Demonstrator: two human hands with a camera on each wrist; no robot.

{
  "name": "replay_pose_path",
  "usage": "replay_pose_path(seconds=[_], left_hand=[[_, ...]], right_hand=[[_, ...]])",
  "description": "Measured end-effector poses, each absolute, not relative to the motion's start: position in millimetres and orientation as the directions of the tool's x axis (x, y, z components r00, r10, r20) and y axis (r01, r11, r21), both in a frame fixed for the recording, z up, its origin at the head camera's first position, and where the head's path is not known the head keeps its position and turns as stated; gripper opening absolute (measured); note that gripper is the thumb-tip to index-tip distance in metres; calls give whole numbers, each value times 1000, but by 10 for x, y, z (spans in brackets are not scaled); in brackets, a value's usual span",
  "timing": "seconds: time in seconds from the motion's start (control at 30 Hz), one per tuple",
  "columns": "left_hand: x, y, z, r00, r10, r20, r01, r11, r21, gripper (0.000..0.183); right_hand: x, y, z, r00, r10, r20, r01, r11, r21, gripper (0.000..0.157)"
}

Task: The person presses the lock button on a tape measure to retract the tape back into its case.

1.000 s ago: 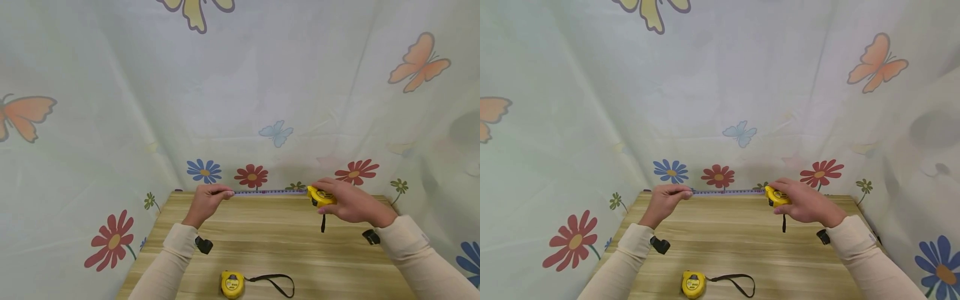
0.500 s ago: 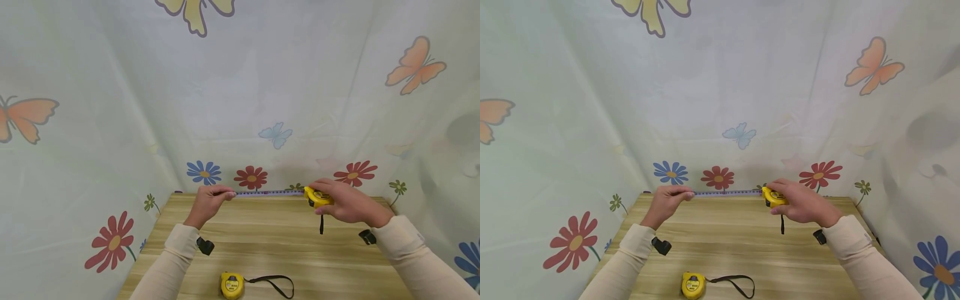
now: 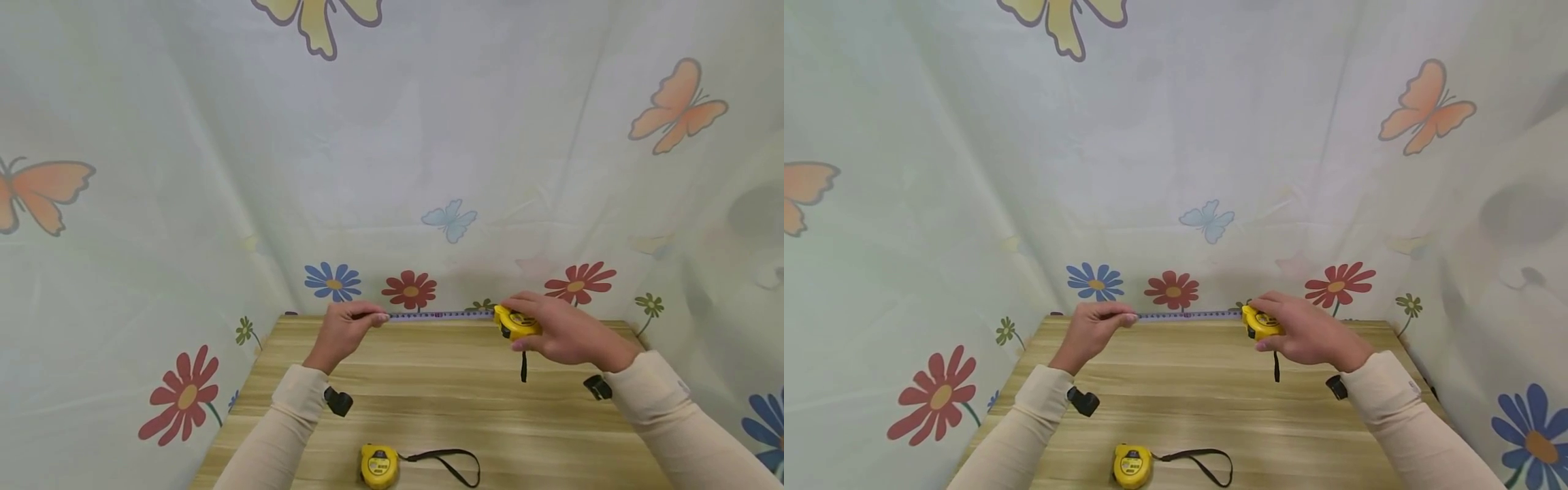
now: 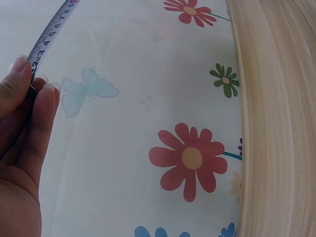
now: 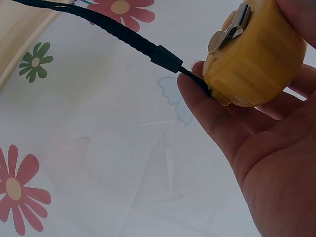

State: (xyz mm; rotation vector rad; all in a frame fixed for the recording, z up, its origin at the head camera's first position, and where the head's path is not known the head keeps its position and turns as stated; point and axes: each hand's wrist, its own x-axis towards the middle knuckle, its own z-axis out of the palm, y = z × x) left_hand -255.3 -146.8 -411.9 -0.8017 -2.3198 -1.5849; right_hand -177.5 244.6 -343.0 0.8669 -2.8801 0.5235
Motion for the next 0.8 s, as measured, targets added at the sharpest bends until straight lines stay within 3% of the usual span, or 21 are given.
replay_pose_path(seconds=[0.8], left_hand=[[-2523,-1365,-4103,-803,339,490,583,271,766,9]], right_hand=[[-1786,2442,-3450,-834,-524,173,-551,777,-306,60]])
